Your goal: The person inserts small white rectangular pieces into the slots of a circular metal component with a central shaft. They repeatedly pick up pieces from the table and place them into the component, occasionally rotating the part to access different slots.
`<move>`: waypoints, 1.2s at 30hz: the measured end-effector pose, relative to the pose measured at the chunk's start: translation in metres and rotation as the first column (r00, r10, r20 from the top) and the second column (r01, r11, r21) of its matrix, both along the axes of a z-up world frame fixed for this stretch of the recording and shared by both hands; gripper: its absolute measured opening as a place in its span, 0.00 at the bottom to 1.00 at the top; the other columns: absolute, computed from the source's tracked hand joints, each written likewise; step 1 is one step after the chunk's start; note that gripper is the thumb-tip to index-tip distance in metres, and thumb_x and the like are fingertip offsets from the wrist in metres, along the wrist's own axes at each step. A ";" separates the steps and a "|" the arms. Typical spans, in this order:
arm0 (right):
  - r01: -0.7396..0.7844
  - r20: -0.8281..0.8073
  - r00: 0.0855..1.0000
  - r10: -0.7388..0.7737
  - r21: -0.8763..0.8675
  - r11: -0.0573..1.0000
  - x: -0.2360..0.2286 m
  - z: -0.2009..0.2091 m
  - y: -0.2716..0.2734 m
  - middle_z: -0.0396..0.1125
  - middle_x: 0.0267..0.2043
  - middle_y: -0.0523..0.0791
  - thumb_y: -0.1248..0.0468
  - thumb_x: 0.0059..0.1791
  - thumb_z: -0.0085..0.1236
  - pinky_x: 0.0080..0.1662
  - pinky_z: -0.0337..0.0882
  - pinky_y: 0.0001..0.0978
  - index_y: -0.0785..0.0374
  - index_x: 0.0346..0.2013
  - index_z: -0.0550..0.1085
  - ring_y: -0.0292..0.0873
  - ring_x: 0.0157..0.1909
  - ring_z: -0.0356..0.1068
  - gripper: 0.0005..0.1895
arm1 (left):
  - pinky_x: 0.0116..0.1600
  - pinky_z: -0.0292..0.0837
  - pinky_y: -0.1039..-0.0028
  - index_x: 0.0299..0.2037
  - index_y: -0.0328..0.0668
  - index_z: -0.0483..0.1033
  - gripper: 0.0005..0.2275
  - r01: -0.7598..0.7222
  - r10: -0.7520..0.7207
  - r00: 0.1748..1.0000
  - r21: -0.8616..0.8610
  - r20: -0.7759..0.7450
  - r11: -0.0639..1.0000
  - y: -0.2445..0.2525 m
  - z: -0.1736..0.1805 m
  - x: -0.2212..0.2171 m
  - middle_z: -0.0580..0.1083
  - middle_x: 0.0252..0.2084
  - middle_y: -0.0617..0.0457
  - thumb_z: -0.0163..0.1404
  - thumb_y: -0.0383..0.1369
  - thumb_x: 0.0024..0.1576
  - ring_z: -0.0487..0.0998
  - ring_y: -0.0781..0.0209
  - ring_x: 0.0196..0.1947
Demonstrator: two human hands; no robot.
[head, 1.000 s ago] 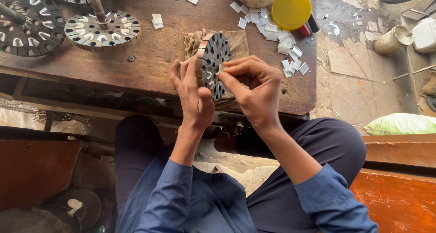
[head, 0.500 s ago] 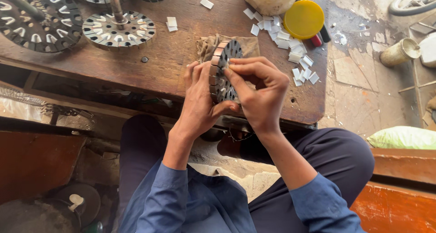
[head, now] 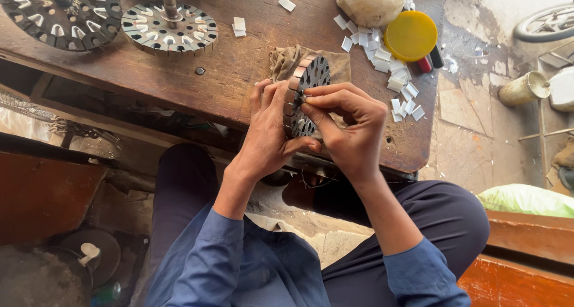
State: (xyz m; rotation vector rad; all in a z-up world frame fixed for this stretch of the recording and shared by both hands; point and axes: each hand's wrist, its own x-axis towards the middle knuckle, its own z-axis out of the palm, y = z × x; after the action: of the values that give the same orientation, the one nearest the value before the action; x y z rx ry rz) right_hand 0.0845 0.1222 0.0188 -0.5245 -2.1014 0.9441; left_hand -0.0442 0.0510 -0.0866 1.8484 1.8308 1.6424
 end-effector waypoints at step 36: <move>0.077 -0.229 0.960 -0.159 -0.330 0.941 0.040 -0.020 -0.035 0.66 0.67 0.63 0.76 0.56 0.51 0.69 0.72 0.35 0.70 0.76 0.52 0.50 0.68 0.70 0.35 | 0.73 0.39 0.52 0.72 0.37 0.59 0.49 -0.225 0.225 0.974 -0.016 0.004 0.974 0.001 0.045 0.047 0.71 0.55 0.50 0.67 0.53 0.42 0.67 0.54 0.63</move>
State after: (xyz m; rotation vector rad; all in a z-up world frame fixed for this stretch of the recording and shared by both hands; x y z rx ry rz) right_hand 0.1246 0.0877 -0.0009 -0.6493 -1.6791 1.2201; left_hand 0.0027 0.0520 -0.0412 1.6804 2.1117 1.6921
